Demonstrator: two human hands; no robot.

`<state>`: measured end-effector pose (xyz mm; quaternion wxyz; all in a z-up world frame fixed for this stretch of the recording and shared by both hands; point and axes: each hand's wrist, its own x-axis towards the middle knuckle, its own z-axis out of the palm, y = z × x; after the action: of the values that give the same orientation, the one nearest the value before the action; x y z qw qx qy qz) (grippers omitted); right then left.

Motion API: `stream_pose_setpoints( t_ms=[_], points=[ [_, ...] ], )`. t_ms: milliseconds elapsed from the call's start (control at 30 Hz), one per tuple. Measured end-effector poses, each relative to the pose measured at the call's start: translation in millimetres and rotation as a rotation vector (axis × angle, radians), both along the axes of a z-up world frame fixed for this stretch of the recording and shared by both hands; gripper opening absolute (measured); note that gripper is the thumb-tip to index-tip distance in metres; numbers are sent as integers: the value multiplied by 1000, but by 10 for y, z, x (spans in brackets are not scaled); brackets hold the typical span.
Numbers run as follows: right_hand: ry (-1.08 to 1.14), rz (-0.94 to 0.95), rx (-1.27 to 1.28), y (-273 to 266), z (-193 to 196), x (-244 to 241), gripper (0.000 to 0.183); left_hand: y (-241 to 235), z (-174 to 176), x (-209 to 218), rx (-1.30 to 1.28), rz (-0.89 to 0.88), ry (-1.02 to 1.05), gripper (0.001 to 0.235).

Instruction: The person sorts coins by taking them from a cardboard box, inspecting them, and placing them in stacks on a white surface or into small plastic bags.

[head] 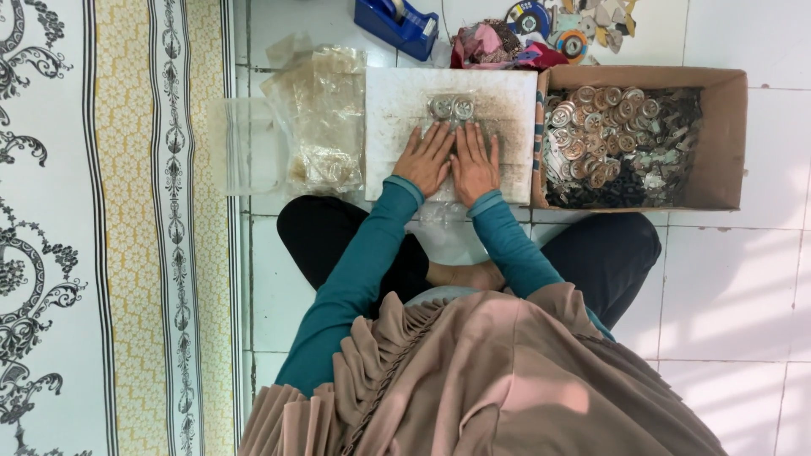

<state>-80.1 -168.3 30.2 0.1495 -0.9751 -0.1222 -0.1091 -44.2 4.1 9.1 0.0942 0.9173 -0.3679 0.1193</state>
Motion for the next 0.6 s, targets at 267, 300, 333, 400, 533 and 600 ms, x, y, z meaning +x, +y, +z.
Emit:
stream_pose_setpoints(
  t_ms=[267, 300, 333, 400, 533, 600],
  points=[
    [357, -9, -149, -34, 347, -22, 64, 130, 349, -19, 209, 196, 382, 75],
    [346, -10, -153, -25, 363, -24, 64, 133, 328, -20, 200, 222, 373, 76],
    [350, -4, -154, -29, 365, -26, 64, 135, 327, -24, 200, 227, 377, 76],
    [333, -4, -151, -29, 378, -24, 63, 143, 336, -23, 200, 231, 355, 77],
    [310, -9, -124, -57, 454, -91, 64, 273, 242, -104, 132, 203, 299, 73],
    [-39, 127, -8, -84, 420, -221, 51, 375, 110, -235, -43, 20, 29, 57]
  ],
)
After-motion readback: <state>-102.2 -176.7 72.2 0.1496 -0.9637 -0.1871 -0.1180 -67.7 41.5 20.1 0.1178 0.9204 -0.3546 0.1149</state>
